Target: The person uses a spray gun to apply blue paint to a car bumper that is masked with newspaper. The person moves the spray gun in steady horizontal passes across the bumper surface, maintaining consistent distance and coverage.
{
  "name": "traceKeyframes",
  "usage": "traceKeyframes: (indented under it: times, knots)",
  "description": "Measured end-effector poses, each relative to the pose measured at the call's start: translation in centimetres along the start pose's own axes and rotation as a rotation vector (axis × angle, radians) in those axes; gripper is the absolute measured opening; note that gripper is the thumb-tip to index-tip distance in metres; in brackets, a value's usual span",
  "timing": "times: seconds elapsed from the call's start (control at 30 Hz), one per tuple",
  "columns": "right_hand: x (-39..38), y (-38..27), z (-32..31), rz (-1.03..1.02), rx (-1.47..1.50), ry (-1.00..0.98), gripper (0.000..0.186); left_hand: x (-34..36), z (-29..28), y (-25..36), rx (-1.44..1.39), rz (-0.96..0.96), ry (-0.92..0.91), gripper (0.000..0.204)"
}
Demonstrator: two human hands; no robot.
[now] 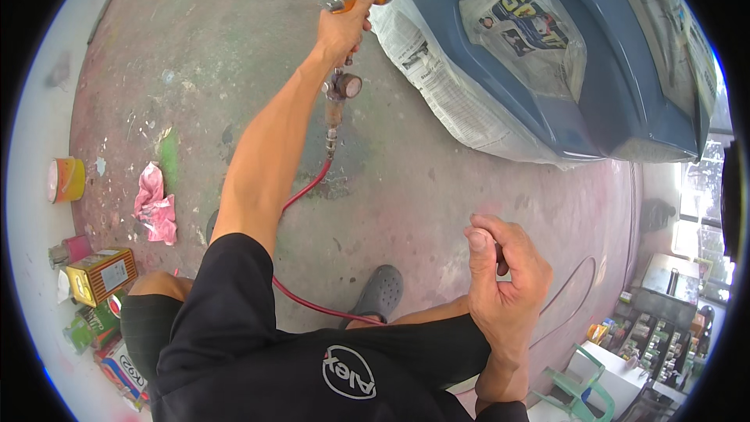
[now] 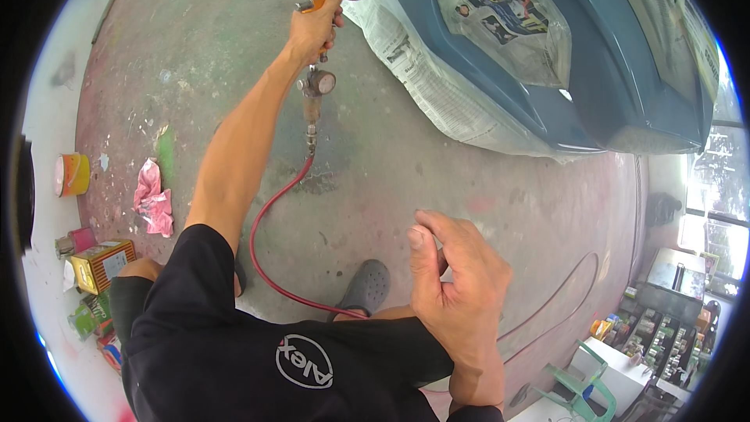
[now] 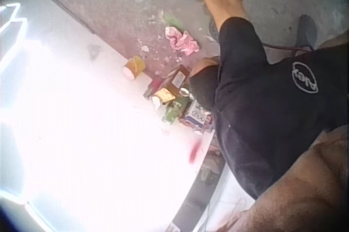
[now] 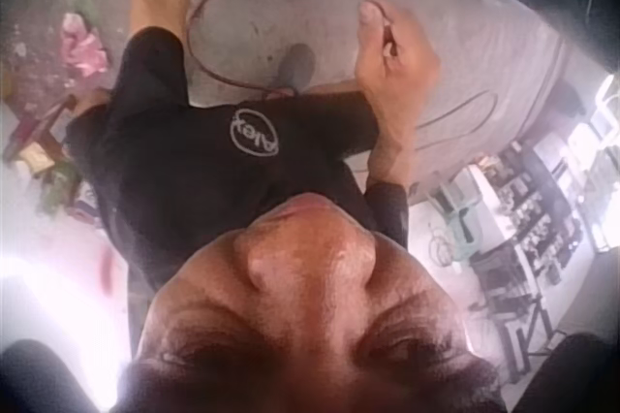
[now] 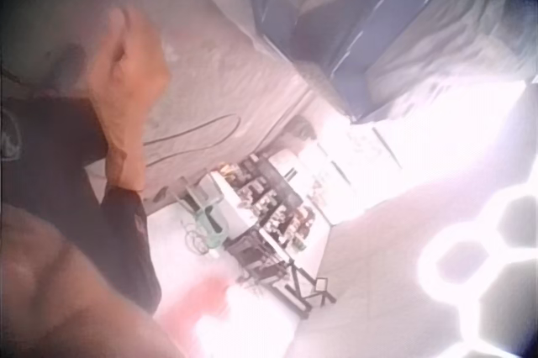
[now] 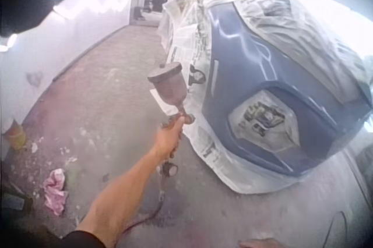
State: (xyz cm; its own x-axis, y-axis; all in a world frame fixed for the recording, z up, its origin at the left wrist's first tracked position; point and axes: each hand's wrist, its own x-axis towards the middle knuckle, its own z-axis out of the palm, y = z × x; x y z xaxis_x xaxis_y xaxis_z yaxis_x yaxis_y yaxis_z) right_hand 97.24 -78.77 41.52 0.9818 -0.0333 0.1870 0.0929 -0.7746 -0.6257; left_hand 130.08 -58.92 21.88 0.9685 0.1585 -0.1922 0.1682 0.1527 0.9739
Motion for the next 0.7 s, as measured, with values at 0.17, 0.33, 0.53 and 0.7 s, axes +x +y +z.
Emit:
traceKeyframes:
  times: [0.17,0.33,0.53,0.7]
  knots:
    - [-0.7,-0.6,-0.3,-0.028,0.010,0.009,0.019,-4.7,1.9,-1.8,0.063,0.001,-0.091,0.055]
    - [-0.7,-0.2,-0.5,-0.170,0.013,0.030,0.013,-9.1,3.0,-2.8,0.155,-0.075,-0.255,0.055]
    - [-0.6,-0.3,-0.9,-0.180,0.016,0.021,0.012,-10.0,3.0,-2.0,0.175,-0.090,-0.332,0.053]
    - [-0.3,0.0,-0.9,-0.174,0.014,0.006,0.012,-5.4,0.8,-1.1,0.148,0.035,-0.191,0.053]
